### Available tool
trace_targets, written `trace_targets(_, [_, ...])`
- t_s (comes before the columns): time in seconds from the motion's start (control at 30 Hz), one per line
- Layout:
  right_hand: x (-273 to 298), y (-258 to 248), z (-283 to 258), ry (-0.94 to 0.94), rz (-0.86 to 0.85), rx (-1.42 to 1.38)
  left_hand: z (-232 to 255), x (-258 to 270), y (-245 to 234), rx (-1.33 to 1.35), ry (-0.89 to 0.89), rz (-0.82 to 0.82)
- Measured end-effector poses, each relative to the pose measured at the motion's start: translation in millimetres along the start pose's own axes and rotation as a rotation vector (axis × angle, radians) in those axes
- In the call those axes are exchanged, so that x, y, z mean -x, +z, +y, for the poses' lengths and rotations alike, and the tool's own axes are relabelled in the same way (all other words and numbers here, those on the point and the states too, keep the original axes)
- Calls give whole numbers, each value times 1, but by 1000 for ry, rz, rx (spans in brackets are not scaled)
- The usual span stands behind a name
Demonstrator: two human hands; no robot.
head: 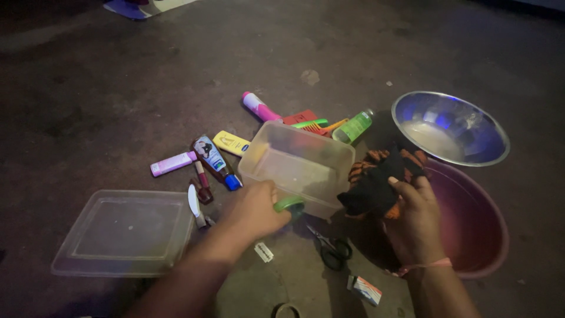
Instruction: The person sits on the floor and cleans various items using a cloth. They wipe a metal bowl, a plastic container, and a small green object, then place them into a pink basin.
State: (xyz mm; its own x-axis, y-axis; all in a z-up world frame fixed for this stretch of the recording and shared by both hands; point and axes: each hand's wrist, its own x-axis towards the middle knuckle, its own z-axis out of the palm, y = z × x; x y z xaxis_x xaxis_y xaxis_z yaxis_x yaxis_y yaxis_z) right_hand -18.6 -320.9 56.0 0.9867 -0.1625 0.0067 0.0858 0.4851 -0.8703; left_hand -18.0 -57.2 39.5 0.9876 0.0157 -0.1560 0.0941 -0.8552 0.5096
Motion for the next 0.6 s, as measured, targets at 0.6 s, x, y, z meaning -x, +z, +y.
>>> trace_targets(0.6, [-5, -4, 20, -8, 15, 104, -65, -35, 20, 207, 111, -10])
